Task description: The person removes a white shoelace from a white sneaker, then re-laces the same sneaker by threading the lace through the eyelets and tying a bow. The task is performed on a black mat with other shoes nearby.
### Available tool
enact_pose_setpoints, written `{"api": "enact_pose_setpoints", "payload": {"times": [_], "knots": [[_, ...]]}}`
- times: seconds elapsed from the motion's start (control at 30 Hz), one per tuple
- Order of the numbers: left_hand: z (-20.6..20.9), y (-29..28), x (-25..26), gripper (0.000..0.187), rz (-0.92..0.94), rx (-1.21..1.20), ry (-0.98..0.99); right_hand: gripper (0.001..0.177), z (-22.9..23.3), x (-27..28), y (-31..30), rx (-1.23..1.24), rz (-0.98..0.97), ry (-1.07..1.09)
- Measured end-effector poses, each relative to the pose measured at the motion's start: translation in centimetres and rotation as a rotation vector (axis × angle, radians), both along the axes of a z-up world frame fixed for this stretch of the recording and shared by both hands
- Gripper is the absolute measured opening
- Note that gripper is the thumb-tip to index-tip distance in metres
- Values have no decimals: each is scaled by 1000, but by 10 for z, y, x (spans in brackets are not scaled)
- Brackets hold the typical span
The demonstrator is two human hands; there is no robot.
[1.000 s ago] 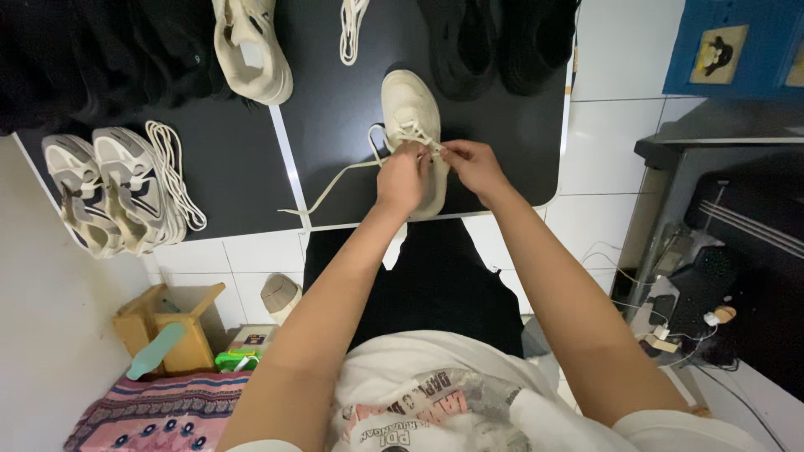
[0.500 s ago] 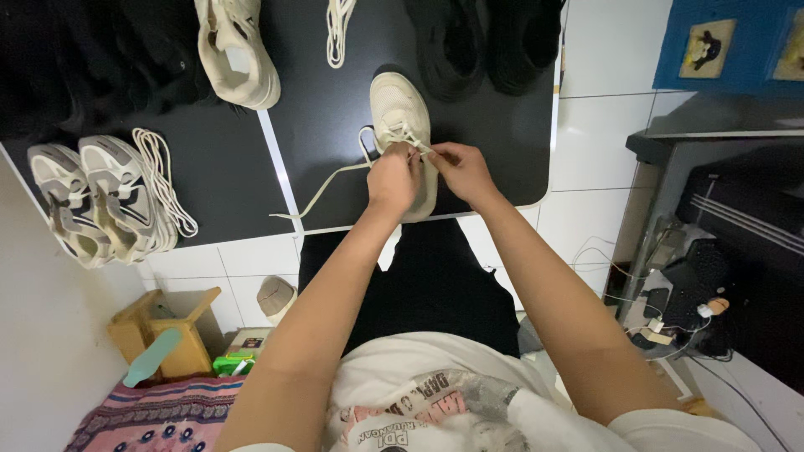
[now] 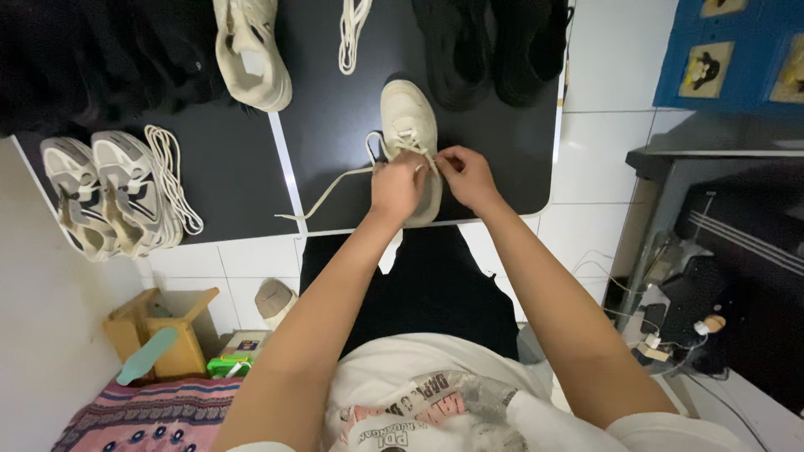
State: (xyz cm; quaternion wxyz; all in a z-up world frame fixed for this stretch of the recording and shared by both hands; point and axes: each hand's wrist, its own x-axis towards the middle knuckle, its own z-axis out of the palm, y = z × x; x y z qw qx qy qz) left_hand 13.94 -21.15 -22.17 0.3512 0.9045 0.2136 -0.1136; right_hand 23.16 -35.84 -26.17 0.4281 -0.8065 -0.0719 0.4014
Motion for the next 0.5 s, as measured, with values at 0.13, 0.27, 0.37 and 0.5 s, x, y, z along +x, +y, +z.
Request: {"api": "enact_pose_setpoints", "payload": {"times": [0.13, 0.27, 0.37, 0.5], "knots": [[9, 14, -17, 46, 24, 255, -121, 18, -36, 13, -29, 42, -88, -154], [14, 37, -33, 50, 172, 85, 24, 10, -80, 52, -123, -39, -346, -179], [13, 42, -42, 46, 216, 20, 53, 31, -89, 84, -213, -35, -931, -198], [3, 38, -45, 44, 248, -90, -42, 25, -76, 81, -239, -195, -693, -656]]}}
